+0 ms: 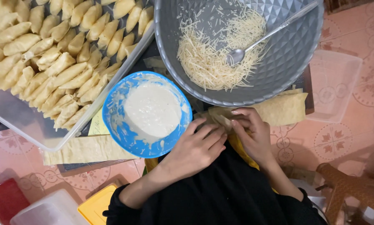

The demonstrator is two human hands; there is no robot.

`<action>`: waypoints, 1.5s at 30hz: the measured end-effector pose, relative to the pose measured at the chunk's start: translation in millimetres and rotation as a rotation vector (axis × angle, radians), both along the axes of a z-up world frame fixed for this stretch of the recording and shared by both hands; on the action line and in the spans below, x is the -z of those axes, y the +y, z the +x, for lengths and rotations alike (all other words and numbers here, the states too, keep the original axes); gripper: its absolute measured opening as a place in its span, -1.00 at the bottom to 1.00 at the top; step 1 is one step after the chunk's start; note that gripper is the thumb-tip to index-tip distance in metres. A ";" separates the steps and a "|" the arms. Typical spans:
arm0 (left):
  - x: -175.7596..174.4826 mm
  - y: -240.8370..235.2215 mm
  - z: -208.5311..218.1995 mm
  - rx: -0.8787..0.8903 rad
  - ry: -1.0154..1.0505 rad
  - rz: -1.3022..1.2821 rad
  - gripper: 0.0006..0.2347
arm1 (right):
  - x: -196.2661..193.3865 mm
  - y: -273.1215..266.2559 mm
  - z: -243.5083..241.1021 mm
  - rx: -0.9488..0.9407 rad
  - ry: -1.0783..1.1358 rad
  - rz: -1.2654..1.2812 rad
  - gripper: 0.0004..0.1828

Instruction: Wrapping shredded filling into dough wrappers to prepare spring rolls or samosas.

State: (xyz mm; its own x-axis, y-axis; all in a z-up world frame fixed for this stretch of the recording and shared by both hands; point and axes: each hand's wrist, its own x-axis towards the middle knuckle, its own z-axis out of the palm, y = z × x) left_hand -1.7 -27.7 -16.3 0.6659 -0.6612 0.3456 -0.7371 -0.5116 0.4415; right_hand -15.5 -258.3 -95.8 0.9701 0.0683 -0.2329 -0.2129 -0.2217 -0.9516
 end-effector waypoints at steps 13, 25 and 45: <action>5.0 -5.3 -2.5 -0.033 0.014 0.192 -0.68 | -11.7 13.0 -0.1 -0.094 -0.274 -0.253 -0.53; 7.2 1.4 -8.2 -0.110 -0.023 0.147 -0.81 | -27.1 32.6 15.7 -0.164 -0.489 -0.404 -0.41; 9.1 -7.0 7.3 -0.013 0.044 0.296 -0.77 | -10.3 -30.4 7.0 0.051 -0.308 -0.359 -0.66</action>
